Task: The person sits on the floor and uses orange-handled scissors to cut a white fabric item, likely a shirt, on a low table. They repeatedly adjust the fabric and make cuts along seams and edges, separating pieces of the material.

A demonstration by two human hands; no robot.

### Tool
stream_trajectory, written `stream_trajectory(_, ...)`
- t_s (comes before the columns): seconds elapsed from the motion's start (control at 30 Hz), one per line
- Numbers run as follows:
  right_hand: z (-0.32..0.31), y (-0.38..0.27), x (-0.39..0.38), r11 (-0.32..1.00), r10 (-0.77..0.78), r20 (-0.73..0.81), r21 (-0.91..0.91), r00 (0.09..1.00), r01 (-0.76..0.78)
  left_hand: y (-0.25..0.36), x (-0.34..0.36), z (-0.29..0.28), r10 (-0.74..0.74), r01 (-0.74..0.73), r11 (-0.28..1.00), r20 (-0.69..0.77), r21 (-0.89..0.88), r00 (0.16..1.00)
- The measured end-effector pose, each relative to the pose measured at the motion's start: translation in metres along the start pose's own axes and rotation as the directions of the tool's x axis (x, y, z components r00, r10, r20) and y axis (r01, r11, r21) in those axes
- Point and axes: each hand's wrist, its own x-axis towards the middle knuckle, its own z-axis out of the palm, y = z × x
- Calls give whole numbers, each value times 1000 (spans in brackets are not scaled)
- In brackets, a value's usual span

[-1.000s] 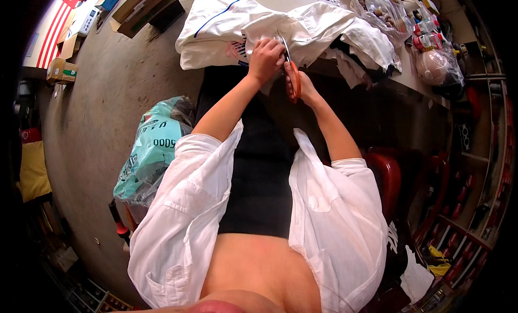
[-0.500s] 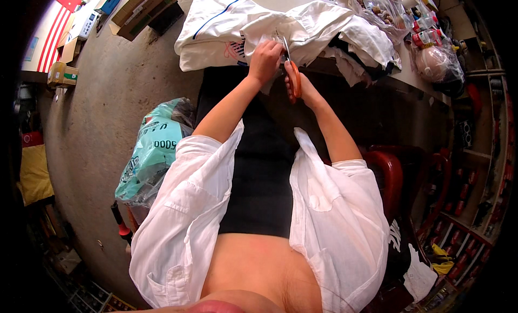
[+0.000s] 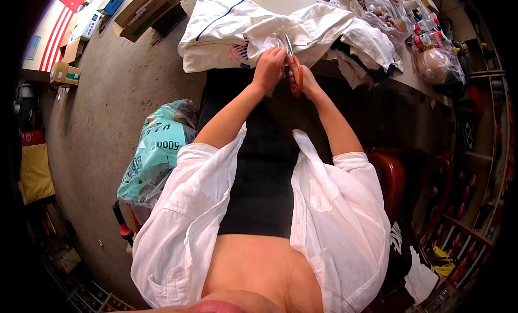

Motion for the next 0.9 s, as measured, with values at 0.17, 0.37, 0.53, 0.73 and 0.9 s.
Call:
stream_trajectory(0.17,-7,-6,-4,1000,21,3,-5,1000,-21,9,0,-8,-62,62,998,-50,-13,997)
stream_trajectory(0.37,-7,-36,-14,963,267,89,1,960,-268,6,-1,-14,-93,94,995,-38,26,995)
stream_trajectory(0.53,-18,-46,-15,952,305,132,-59,943,-300,10,-5,-10,-137,126,987,-109,-102,985)
stream_trajectory(0.73,-27,-38,-30,968,243,113,30,963,-248,3,3,7,-300,288,948,-79,-137,951)
stream_trajectory(0.9,-13,-31,-52,979,156,31,125,987,-159,-8,16,15,-276,279,941,-45,192,960)
